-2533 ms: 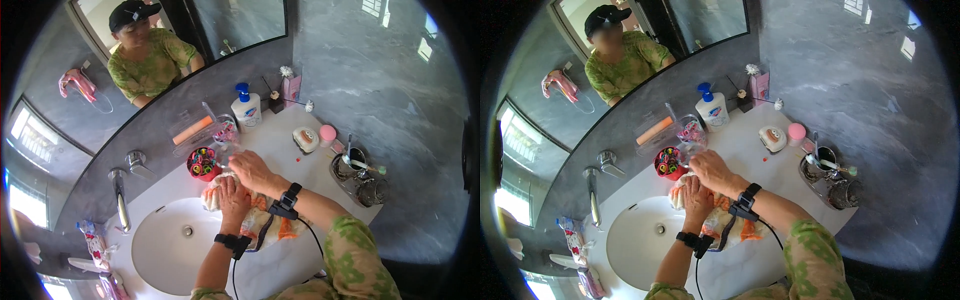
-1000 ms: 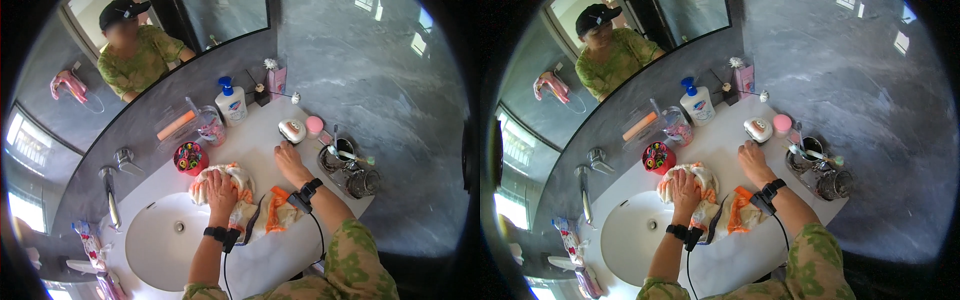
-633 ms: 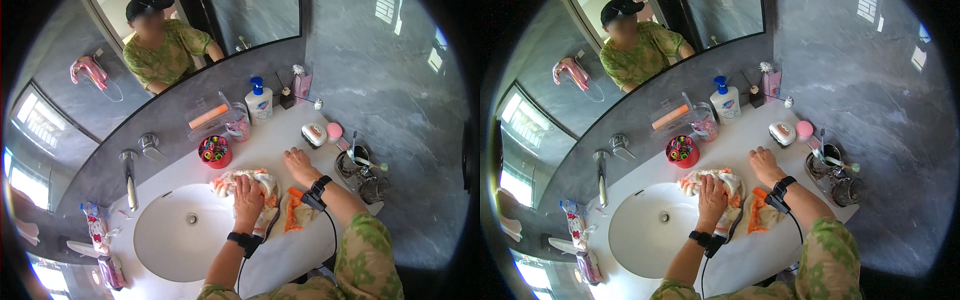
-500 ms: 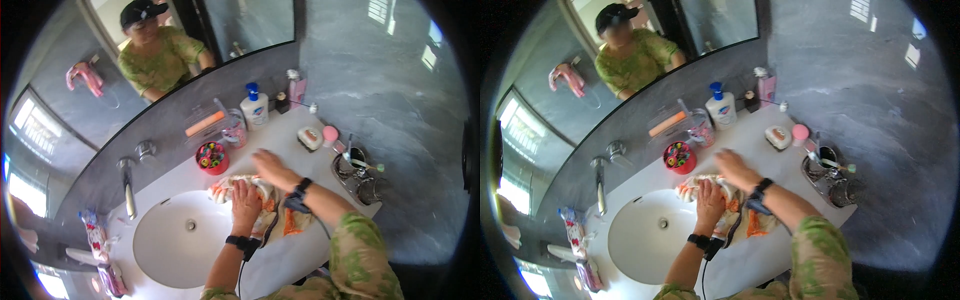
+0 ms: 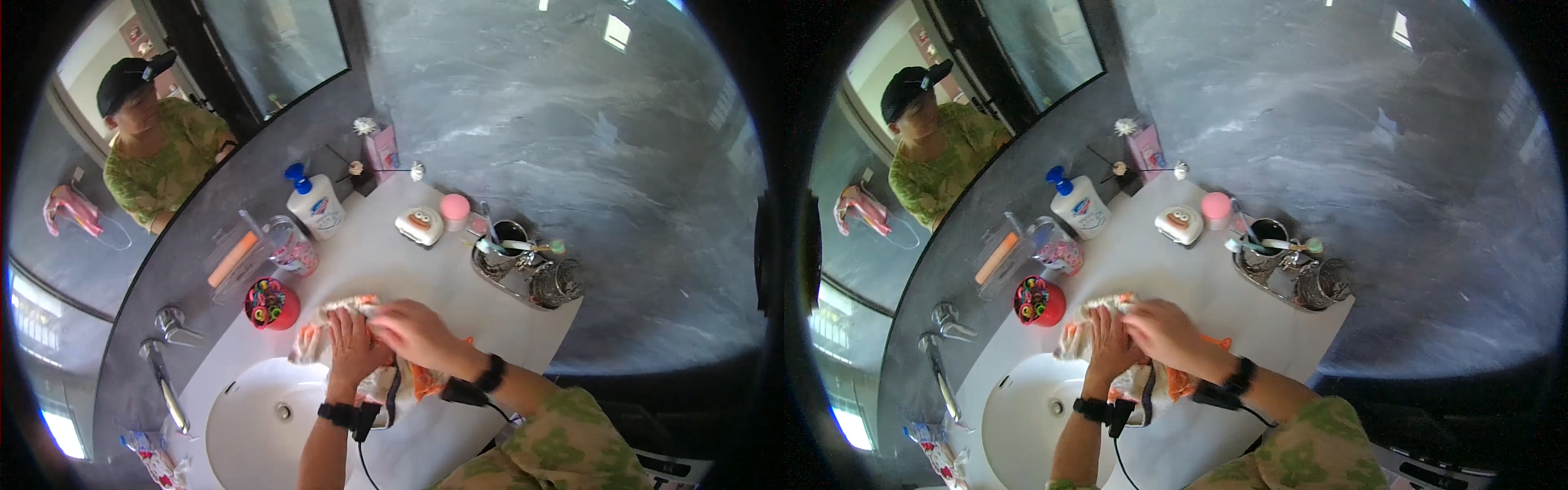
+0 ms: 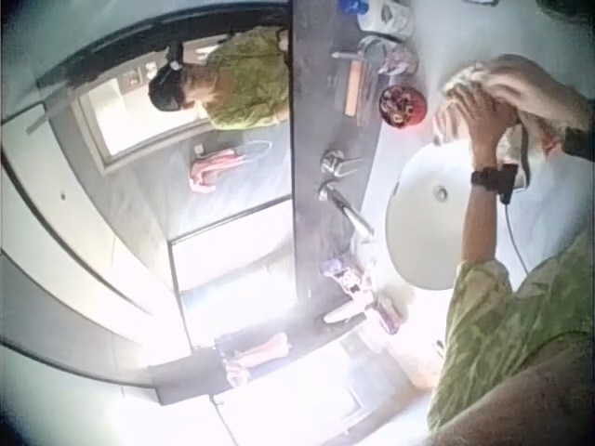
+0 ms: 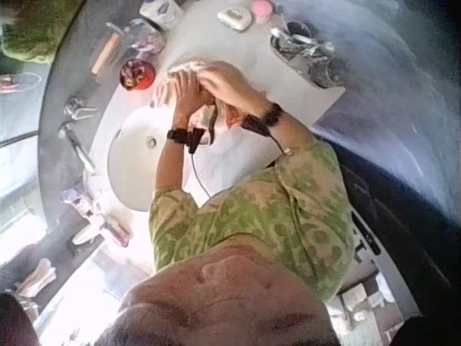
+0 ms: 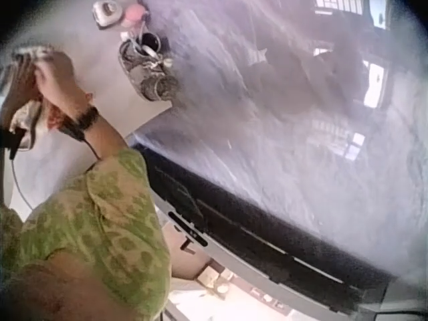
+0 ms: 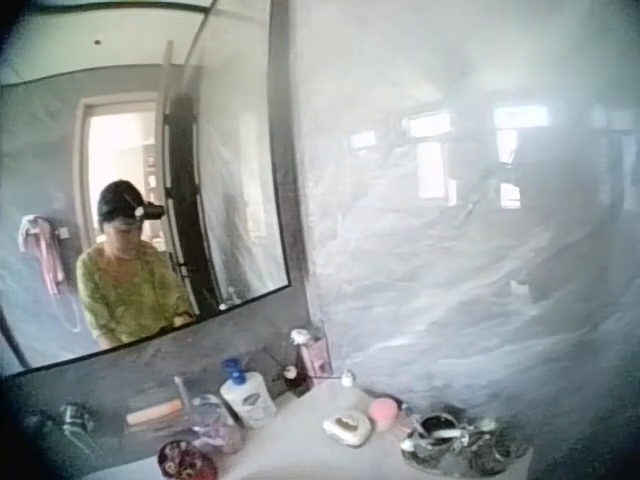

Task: Cleaning the bathroom sink, counter, and toilet bowl using a cloth, brush, and cleaning solution.

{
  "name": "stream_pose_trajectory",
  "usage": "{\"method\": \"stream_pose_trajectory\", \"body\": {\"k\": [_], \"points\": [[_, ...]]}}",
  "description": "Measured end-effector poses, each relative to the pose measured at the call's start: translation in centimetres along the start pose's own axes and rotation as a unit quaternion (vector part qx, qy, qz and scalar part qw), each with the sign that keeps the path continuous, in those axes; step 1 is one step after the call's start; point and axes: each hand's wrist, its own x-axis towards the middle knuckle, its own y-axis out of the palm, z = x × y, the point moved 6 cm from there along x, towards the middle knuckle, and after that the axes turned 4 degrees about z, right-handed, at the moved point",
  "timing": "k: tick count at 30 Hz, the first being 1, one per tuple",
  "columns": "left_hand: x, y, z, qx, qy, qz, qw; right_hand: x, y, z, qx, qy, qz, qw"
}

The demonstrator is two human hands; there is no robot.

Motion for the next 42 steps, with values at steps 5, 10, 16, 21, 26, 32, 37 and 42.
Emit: {"method": "stream_pose_trajectory", "body": {"k": [5, 10, 16, 21, 26, 32, 37, 42], "points": [[9.6, 2.2, -0.1, 0.026, 0.000, -0.057, 0.998, -13.2, -8.7, -3.6, -0.110, 0.175, -0.060, 0.976], [15.5, 1.9, 0.3, 0.042, 0.013, -0.016, 0.999, -22.8, -14.9, -7.1, -0.072, 0.351, -0.158, 0.920], [10.1, 2.7, -4.1, 0.045, 0.019, -0.010, 0.999, -25.6, -17.1, -14.3, 0.141, 0.436, -0.322, 0.828], [0.3, 1.5, -13.4, -0.004, 0.088, 0.073, 0.993, -22.7, -17.5, -16.4, 0.116, 0.498, -0.272, 0.815], [-8.9, 0.4, -15.9, -0.032, 0.111, 0.147, 0.982, -21.9, -18.2, -16.8, 0.140, 0.515, -0.210, 0.819], [-19.0, -1.8, -10.8, -0.030, -0.008, 0.033, 0.999, -20.0, -17.9, -15.3, 0.172, 0.470, -0.172, 0.849], [-22.3, -2.2, -9.8, -0.036, -0.047, -0.022, 0.998, -21.7, -16.3, -18.8, 0.111, 0.471, -0.097, 0.870], [-22.6, -2.9, -9.8, -0.067, -0.077, -0.040, 0.994, -20.2, -16.3, -14.2, -0.197, 0.298, -0.049, 0.933]]}}
